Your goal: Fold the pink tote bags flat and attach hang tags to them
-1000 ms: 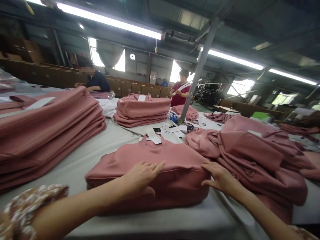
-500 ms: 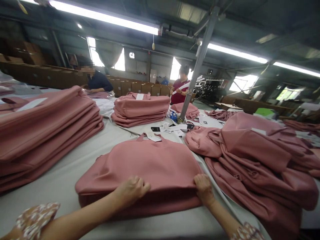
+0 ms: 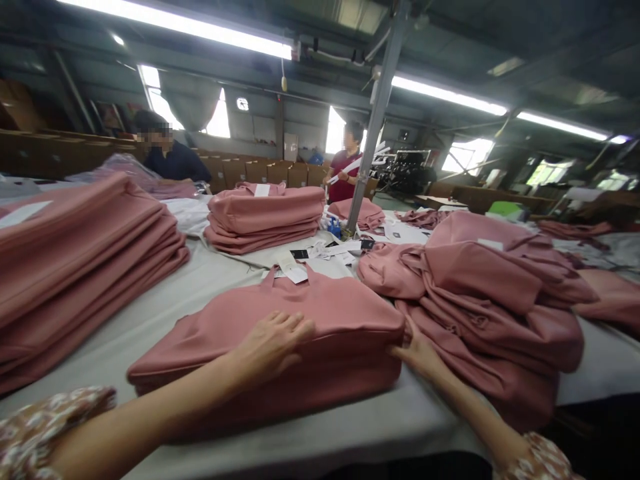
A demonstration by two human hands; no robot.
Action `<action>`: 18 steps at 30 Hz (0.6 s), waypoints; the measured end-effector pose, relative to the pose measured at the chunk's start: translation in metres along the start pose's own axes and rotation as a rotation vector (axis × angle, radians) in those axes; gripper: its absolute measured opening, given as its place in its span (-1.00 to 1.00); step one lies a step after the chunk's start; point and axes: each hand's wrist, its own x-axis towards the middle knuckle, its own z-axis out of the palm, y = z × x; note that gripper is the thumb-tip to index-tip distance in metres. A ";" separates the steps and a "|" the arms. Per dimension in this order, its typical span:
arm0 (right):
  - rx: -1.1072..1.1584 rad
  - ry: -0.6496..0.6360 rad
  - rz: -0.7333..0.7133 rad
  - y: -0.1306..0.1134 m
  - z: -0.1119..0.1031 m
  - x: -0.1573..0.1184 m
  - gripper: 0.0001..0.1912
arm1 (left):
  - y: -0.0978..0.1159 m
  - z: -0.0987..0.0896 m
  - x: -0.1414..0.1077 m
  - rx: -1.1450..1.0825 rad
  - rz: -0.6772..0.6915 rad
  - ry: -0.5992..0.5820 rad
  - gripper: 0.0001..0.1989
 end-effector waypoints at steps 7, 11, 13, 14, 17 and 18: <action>-0.067 0.156 0.162 0.025 0.053 -0.043 -0.35 | 0.085 0.042 0.086 0.045 0.058 0.047 -0.10; -0.156 0.253 0.225 0.026 0.062 -0.045 -0.46 | 0.085 0.060 0.112 0.035 -0.009 -0.001 -0.12; -0.190 0.274 0.239 0.026 0.063 -0.044 -0.48 | 0.074 0.061 0.119 0.015 0.009 -0.048 -0.30; -0.203 0.278 0.242 0.027 0.063 -0.043 -0.48 | 0.069 0.060 0.121 0.002 0.024 -0.078 -0.41; -0.227 0.267 0.234 0.032 0.061 -0.042 -0.55 | 0.057 0.055 0.120 -0.036 0.096 -0.159 -0.66; -0.229 0.258 0.228 0.034 0.060 -0.041 -0.61 | 0.056 0.052 0.118 -0.049 0.135 -0.180 -0.73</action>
